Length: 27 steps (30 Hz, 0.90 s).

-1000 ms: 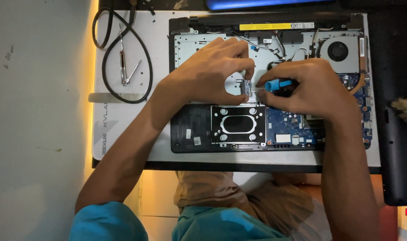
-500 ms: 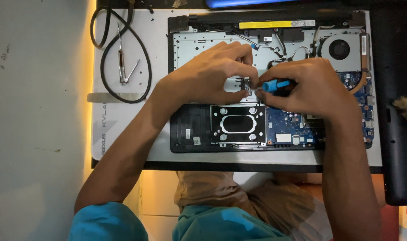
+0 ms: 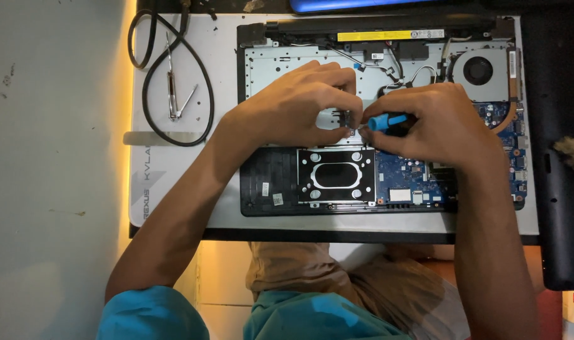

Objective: Disassembling a laptop by removing internal screws and disconnecting cables from the motherboard.

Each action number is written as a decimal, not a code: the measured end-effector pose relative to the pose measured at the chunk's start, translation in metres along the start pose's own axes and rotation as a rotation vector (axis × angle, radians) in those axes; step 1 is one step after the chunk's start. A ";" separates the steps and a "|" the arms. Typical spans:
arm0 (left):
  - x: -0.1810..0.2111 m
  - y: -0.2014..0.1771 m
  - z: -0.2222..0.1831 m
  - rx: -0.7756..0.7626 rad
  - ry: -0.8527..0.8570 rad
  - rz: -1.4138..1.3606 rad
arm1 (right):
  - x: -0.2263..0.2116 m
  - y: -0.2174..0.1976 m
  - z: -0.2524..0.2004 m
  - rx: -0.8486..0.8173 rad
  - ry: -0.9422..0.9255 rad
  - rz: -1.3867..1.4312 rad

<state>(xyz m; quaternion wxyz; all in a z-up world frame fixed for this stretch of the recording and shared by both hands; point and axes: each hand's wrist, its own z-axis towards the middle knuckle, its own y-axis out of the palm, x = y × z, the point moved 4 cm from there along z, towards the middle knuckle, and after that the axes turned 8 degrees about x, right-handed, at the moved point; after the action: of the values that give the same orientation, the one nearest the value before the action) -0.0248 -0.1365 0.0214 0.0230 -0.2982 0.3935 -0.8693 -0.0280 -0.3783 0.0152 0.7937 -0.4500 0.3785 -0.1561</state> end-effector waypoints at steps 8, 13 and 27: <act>-0.007 0.007 0.001 -0.015 -0.060 0.018 | 0.000 0.002 0.002 -0.012 -0.016 0.031; -0.010 0.010 0.000 -0.037 -0.102 0.055 | -0.001 0.003 0.003 -0.036 -0.018 0.027; -0.011 -0.101 -0.026 0.068 -0.318 0.044 | -0.013 -0.007 0.007 0.033 -0.034 0.090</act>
<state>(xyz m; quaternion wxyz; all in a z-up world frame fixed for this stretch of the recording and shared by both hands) -0.0095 -0.0463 0.0735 0.1142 -0.4225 0.3617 -0.8232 -0.0307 -0.3704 0.0287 0.8134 -0.4220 0.3823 -0.1185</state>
